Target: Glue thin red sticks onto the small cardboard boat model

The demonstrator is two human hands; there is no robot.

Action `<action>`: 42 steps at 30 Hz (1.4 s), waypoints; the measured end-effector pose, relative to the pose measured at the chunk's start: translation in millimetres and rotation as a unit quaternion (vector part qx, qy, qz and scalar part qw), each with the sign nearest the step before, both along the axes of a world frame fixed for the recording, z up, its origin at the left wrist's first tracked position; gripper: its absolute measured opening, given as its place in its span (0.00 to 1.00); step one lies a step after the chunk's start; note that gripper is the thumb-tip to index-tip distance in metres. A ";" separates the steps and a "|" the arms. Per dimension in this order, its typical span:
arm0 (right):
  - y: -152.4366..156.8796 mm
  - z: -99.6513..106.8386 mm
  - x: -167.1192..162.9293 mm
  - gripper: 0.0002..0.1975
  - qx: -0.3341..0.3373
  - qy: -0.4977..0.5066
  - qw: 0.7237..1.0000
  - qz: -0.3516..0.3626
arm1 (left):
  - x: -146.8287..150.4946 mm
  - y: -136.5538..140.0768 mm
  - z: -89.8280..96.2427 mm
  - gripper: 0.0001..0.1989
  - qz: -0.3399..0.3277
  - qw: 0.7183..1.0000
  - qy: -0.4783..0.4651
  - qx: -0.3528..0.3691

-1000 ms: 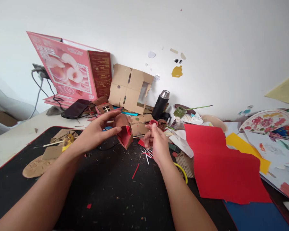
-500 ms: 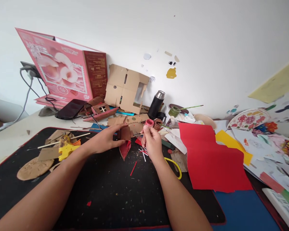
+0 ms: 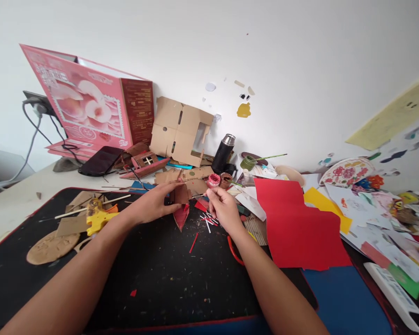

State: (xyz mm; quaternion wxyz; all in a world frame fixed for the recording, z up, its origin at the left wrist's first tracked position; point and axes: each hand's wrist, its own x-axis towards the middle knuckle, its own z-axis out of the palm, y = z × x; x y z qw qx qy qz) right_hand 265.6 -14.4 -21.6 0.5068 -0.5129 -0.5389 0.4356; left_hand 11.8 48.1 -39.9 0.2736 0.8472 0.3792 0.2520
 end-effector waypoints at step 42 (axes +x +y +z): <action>-61.6 0.5 9.5 0.01 -0.048 -0.429 0.884 0.179 | 0.1 4.0 -5.9 0.39 0.011 0.999 0.014 0.050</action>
